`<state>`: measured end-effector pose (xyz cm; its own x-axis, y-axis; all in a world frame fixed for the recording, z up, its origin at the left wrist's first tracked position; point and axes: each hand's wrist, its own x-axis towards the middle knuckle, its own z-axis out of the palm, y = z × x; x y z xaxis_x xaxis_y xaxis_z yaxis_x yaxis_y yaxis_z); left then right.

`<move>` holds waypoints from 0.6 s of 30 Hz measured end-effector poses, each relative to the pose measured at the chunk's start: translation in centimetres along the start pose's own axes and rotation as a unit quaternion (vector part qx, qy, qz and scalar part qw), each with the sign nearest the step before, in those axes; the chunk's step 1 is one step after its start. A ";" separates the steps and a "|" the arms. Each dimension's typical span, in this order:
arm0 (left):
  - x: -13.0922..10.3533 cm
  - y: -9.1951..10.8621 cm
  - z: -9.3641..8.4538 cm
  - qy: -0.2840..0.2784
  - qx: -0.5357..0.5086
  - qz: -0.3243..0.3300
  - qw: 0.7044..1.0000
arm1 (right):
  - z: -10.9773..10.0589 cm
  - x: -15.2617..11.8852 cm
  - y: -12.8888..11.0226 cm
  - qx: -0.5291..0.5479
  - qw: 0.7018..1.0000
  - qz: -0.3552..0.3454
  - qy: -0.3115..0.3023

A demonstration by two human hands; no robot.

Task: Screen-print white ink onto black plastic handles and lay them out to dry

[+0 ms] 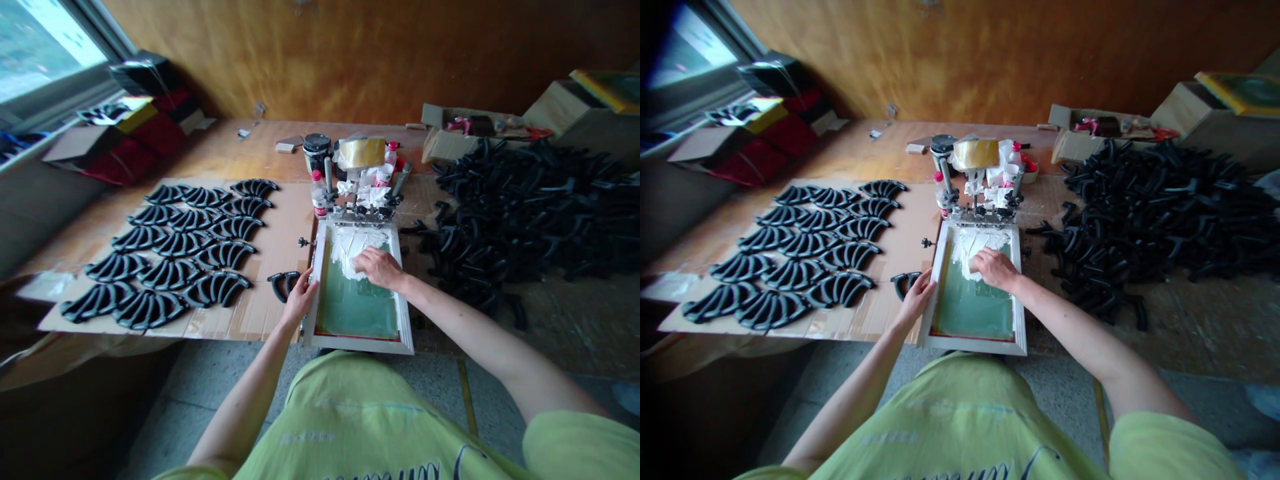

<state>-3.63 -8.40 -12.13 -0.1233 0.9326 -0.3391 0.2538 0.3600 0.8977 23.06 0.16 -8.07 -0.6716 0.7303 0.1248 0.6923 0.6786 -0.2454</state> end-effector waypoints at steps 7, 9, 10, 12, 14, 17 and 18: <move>-0.1 0.6 0.0 -0.006 -0.002 -0.001 1.000 | -0.6 -0.4 -0.7 0.022 0.999 0.031 0.035; -0.2 0.7 0.0 -0.010 -0.002 -0.002 1.000 | 0.0 -0.6 -1.0 0.007 0.999 0.029 0.035; -0.2 0.8 0.0 -0.011 -0.003 -0.004 1.000 | 0.2 -0.9 -1.2 0.009 1.000 0.014 0.027; -0.2 0.9 0.0 -0.011 -0.006 -0.007 1.000 | 0.2 -1.0 -1.5 0.030 0.999 0.002 0.020; -0.3 1.2 -0.1 -0.015 -0.008 -0.013 1.000 | -0.5 -0.1 -1.3 0.057 0.997 0.041 0.042; -0.8 2.7 -0.7 -0.039 -0.024 -0.023 0.999 | -2.2 2.9 0.2 0.076 0.983 0.141 0.089; -1.0 3.4 -0.9 -0.046 -0.033 -0.025 0.998 | -2.8 3.9 1.2 0.074 0.978 0.169 0.102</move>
<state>-3.54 -8.12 -8.42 -0.0454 0.9133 -0.4047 0.1850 0.4058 0.8951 22.05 4.01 -5.16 -0.3350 0.9214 0.1971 0.8091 0.3885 -0.4409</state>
